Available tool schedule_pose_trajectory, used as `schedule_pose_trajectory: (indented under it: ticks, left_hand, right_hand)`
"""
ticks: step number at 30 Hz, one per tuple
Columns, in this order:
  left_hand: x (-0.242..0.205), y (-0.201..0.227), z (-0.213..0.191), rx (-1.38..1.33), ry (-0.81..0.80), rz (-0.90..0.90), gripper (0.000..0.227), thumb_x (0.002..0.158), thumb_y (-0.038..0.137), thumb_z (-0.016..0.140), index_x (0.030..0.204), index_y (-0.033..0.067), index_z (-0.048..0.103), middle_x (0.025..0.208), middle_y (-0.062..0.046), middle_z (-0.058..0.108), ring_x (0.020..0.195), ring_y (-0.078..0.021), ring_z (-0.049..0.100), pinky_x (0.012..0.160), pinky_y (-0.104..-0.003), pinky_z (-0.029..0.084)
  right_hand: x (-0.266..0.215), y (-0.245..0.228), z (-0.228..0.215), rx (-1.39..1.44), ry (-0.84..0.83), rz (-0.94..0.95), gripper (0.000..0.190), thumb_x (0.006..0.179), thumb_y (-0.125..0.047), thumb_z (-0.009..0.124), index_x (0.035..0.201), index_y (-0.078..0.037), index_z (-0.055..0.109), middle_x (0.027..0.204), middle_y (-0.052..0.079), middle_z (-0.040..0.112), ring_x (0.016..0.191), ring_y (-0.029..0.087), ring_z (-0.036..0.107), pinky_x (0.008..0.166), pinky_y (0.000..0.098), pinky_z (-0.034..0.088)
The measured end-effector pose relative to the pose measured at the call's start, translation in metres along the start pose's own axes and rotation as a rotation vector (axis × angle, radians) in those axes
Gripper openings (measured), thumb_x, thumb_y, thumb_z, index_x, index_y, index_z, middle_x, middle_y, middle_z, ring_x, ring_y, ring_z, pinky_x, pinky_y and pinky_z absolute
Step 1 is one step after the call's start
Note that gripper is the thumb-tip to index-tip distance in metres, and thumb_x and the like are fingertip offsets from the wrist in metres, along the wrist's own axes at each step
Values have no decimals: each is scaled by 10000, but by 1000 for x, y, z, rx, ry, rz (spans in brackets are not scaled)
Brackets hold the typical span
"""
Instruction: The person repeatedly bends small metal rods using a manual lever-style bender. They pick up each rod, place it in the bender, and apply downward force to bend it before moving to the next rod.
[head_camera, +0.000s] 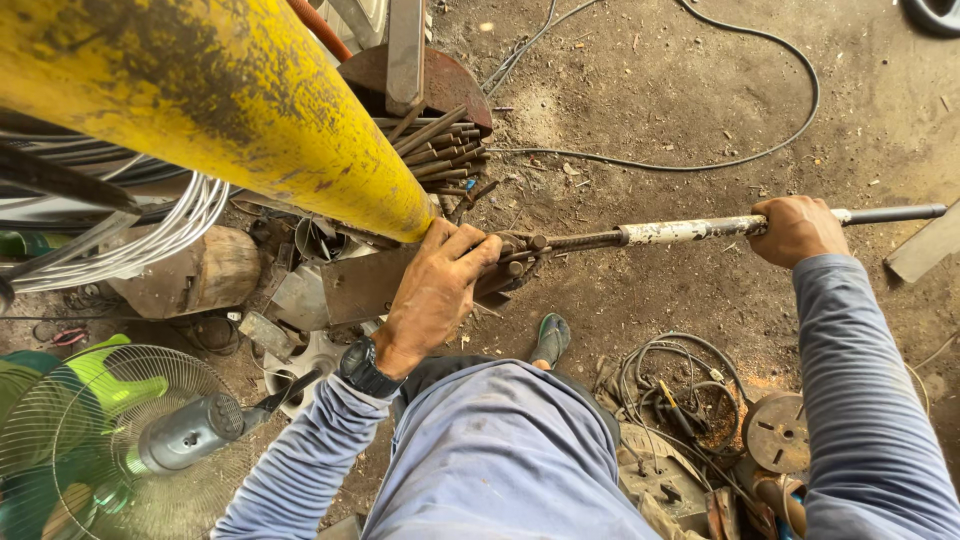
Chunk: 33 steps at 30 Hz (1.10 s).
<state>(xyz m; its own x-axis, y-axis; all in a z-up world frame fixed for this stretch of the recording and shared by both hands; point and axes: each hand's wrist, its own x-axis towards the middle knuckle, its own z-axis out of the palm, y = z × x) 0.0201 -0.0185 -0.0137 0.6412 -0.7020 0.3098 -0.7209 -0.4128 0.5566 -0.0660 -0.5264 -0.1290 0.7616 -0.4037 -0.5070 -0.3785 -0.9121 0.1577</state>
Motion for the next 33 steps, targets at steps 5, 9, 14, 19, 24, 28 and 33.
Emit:
schedule_pose_trajectory:
  ticks: [5, 9, 14, 19, 24, 28, 33]
  left_hand:
    - [2, 3, -3, 3, -12, 5, 494, 740, -114, 668, 1213, 27, 642, 1042, -73, 607, 996, -302, 528, 917, -395, 506]
    - [5, 8, -5, 51, -24, -28, 491, 735, -103, 650, 1209, 24, 645, 997, -90, 576, 974, -314, 520, 901, -405, 499]
    - [0, 12, -1, 91, 50, -13, 465, 714, -95, 627, 1166, 14, 640, 1031, -108, 571, 1012, -324, 521, 940, -416, 489]
    - [-2, 8, 7, 75, 71, -30, 414, 769, -118, 638, 1161, 15, 666, 1025, -99, 566, 1010, -302, 514, 963, -395, 498]
    - [-10, -6, 16, 24, 101, 29, 396, 759, -110, 653, 1139, 0, 666, 1056, -81, 593, 1018, -298, 518, 969, -396, 496]
    - [-21, -17, 29, 28, 152, 106, 357, 787, -126, 655, 1116, 6, 698, 1062, -75, 601, 1025, -295, 515, 980, -397, 486]
    - [-15, -32, 38, 56, 214, 166, 303, 823, -134, 666, 1102, -25, 713, 1040, -89, 592, 1023, -268, 504, 964, -368, 482]
  right_hand:
    - [-2, 0, -2, -26, 34, -31, 219, 961, -234, 684, 1142, -217, 806, 871, 91, 784, 762, 260, 737, 817, 412, 607]
    - [-3, -1, -10, -43, -69, -20, 309, 965, -292, 683, 1268, -275, 744, 868, 92, 789, 739, 271, 757, 740, 420, 637]
    - [3, 2, -12, -45, -90, -16, 334, 959, -353, 692, 1278, -284, 762, 869, 88, 791, 714, 252, 753, 710, 402, 633]
    - [-35, 17, 24, -70, 163, -64, 258, 948, -328, 702, 1141, -226, 839, 931, 110, 766, 787, 277, 666, 810, 421, 566]
    - [-48, 11, 27, 124, -69, 229, 254, 1001, -225, 610, 1187, -148, 764, 813, 160, 759, 672, 271, 677, 662, 465, 626]
    - [-91, 4, 43, 112, -24, 333, 233, 985, -183, 638, 1030, -55, 827, 857, 181, 724, 687, 295, 703, 699, 446, 608]
    - [-211, -39, 106, 208, 91, 486, 303, 1021, -296, 635, 1046, -64, 828, 931, 199, 776, 791, 315, 751, 753, 446, 607]
